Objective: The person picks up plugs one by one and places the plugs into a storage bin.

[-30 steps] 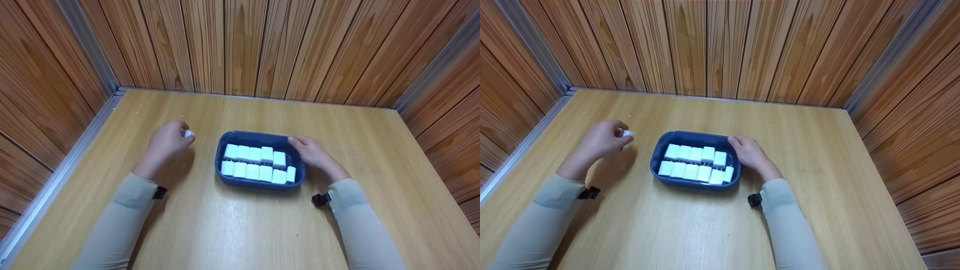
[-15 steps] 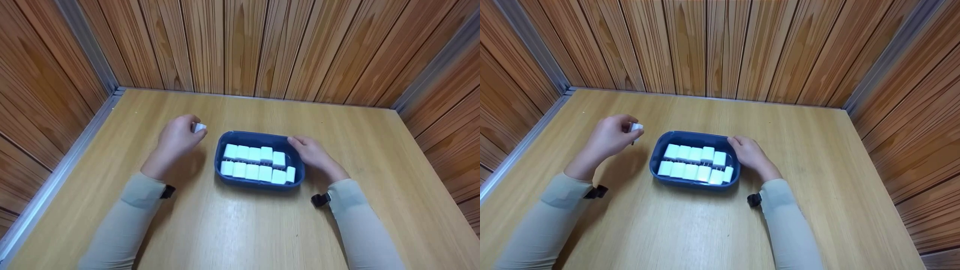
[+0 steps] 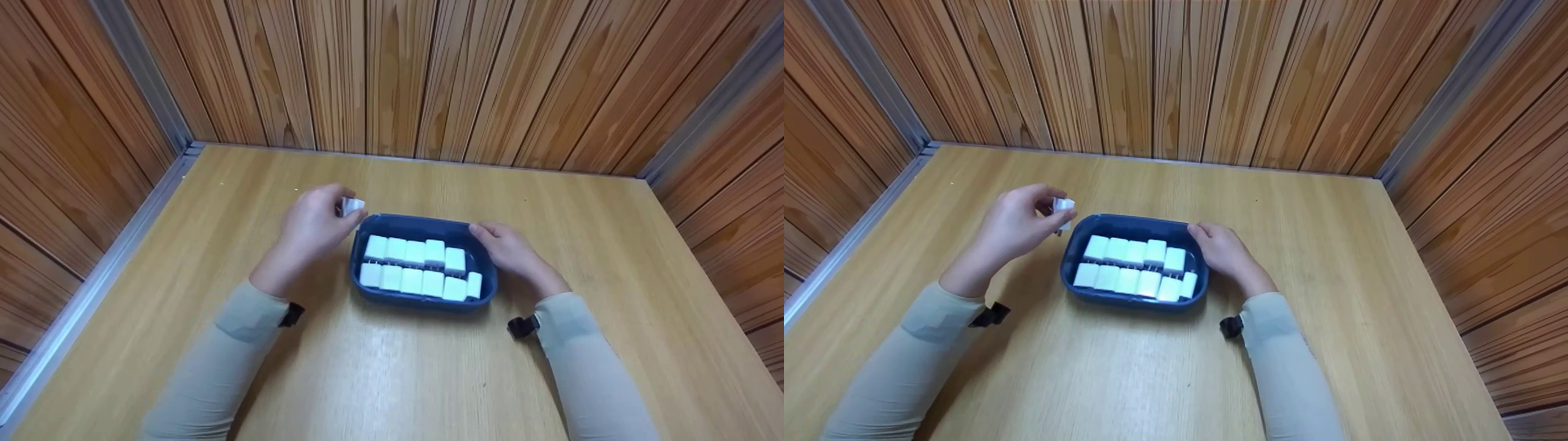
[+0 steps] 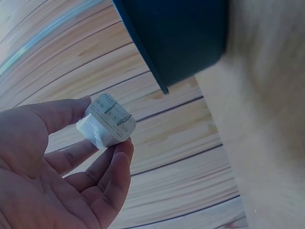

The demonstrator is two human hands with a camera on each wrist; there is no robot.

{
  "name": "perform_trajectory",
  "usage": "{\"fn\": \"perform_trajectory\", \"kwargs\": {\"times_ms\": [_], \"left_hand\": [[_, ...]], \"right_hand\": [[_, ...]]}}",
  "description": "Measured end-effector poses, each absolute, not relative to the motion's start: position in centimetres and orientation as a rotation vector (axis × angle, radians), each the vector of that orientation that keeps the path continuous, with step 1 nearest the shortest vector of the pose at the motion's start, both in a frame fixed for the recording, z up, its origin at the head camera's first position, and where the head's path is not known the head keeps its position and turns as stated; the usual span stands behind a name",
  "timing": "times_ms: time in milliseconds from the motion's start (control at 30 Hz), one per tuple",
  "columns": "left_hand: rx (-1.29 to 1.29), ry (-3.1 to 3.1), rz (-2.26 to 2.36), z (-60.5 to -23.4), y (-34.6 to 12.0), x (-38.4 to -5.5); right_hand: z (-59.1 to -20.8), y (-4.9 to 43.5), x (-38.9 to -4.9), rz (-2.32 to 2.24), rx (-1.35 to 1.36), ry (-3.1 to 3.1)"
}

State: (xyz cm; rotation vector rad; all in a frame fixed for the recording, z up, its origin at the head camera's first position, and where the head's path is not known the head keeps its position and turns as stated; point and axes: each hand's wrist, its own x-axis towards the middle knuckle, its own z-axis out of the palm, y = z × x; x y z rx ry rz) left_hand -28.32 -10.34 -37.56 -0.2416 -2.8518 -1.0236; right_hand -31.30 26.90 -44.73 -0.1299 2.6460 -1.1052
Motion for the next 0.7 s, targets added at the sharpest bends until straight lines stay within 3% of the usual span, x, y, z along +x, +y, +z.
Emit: {"fn": "perform_trajectory", "kwargs": {"times_ms": [700], "left_hand": [[-0.455, -2.783, -1.229, -38.8, -4.4, -28.4]], "right_hand": [[-44.9, 26.9, -31.3, -1.099, -0.152, 2.671]]}}
